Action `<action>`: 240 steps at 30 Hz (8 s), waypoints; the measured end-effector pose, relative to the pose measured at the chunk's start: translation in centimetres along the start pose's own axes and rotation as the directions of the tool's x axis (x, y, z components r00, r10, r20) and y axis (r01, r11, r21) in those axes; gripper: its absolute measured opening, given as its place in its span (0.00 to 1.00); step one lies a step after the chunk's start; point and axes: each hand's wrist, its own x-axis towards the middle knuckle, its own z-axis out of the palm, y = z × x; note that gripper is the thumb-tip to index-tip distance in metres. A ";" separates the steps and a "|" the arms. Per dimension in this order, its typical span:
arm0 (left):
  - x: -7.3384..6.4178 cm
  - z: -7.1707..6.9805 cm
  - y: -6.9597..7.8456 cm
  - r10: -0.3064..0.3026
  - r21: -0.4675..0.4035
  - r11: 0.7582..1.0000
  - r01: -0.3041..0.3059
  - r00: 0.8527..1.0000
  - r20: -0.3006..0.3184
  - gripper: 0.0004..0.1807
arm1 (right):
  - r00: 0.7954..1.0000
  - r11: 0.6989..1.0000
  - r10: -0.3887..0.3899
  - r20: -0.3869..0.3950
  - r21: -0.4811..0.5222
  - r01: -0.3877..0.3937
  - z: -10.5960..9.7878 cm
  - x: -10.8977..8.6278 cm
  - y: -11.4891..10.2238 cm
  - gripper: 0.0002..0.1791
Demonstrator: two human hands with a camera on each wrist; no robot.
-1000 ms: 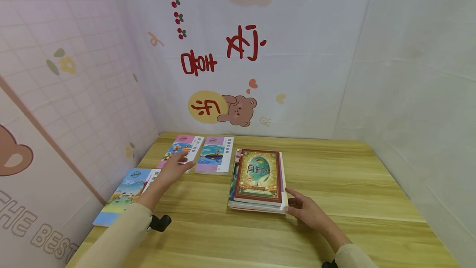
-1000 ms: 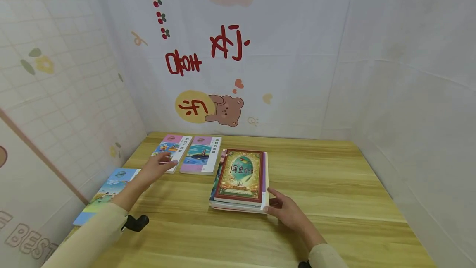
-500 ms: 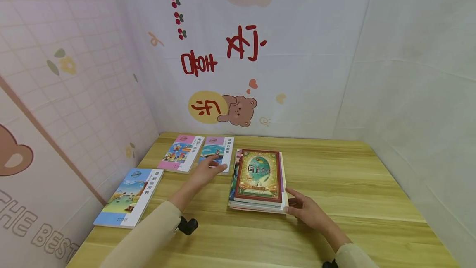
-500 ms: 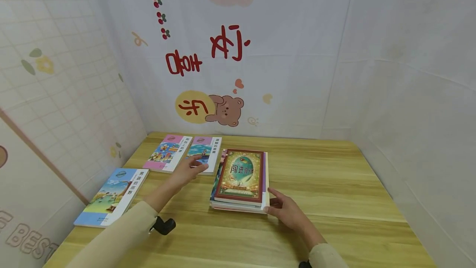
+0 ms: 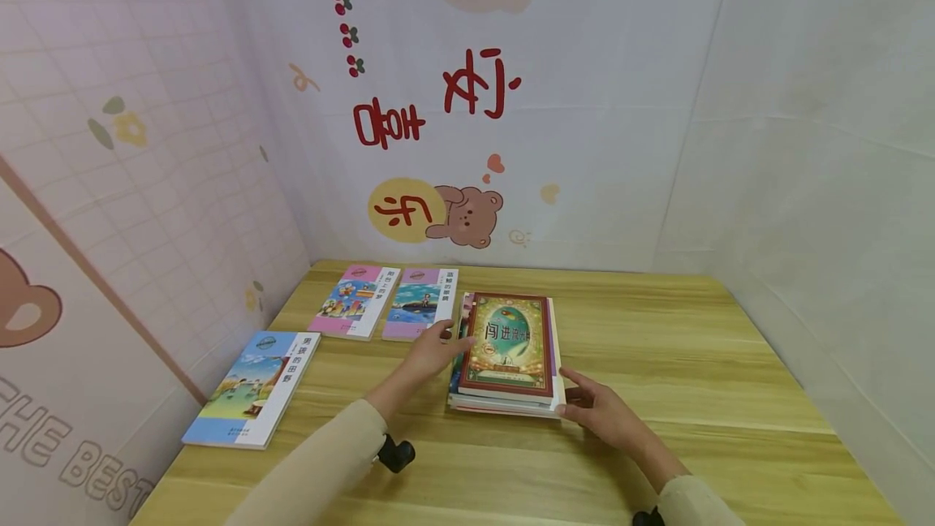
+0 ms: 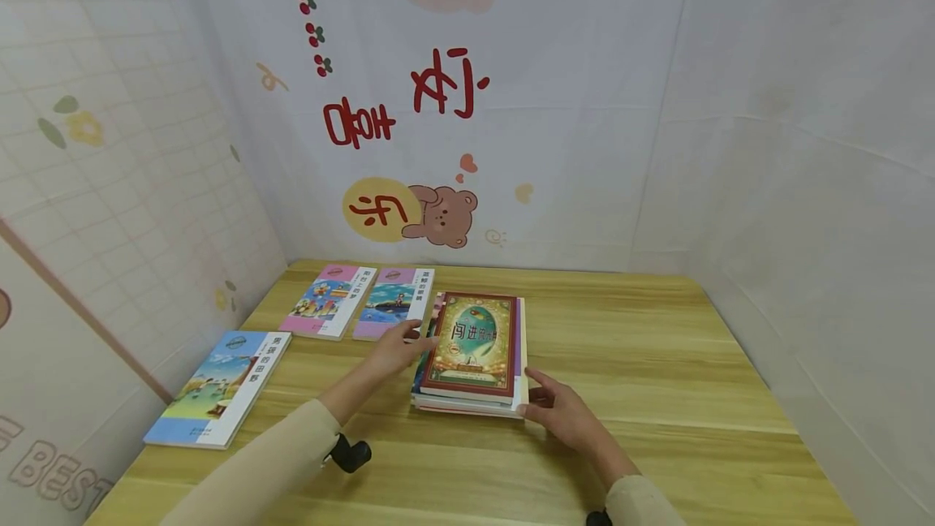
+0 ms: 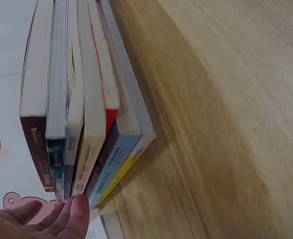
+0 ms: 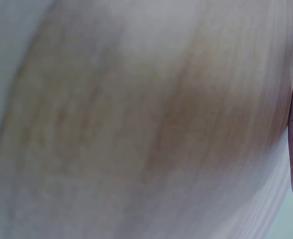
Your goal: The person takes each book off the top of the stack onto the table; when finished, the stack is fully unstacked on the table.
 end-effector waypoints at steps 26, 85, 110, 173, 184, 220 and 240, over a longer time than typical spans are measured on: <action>-0.1 1.9 -0.2 0.015 0.006 1.000 -0.015 1.000 -0.027 0.46 | 1.000 1.000 0.011 0.011 0.021 -0.012 -0.1 0.0 0.2 0.40; 0.2 -4.2 -4.5 -0.010 -0.452 0.882 0.130 0.966 0.258 0.29 | 0.997 0.997 0.063 -0.046 -0.048 -0.065 0.3 0.3 -0.3 0.40; -2.8 -10.0 -7.3 0.073 -0.556 0.828 0.080 0.966 0.249 0.39 | 0.995 0.995 0.090 -0.045 -0.048 -0.092 0.3 0.3 -0.4 0.40; -8.1 -17.6 -9.3 -0.161 -0.071 0.985 0.159 0.987 -0.017 0.35 | 0.999 0.999 0.041 -0.033 -0.035 -0.042 0.3 0.3 0.2 0.40; -5.4 -13.4 -6.2 -0.109 -0.147 0.983 0.109 0.994 0.010 0.34 | 0.998 0.998 0.063 -0.026 -0.020 -0.064 0.3 0.2 0.0 0.40; -1.2 0.4 -2.2 -0.050 -0.225 0.973 0.046 0.999 -0.013 0.38 | 1.000 1.000 0.017 -0.010 -0.017 -0.017 0.3 0.0 -0.3 0.40; -0.9 1.7 -2.5 -0.044 -0.139 0.989 0.042 0.999 -0.012 0.33 | 0.999 0.999 0.029 -0.018 -0.016 -0.030 0.2 0.1 0.0 0.40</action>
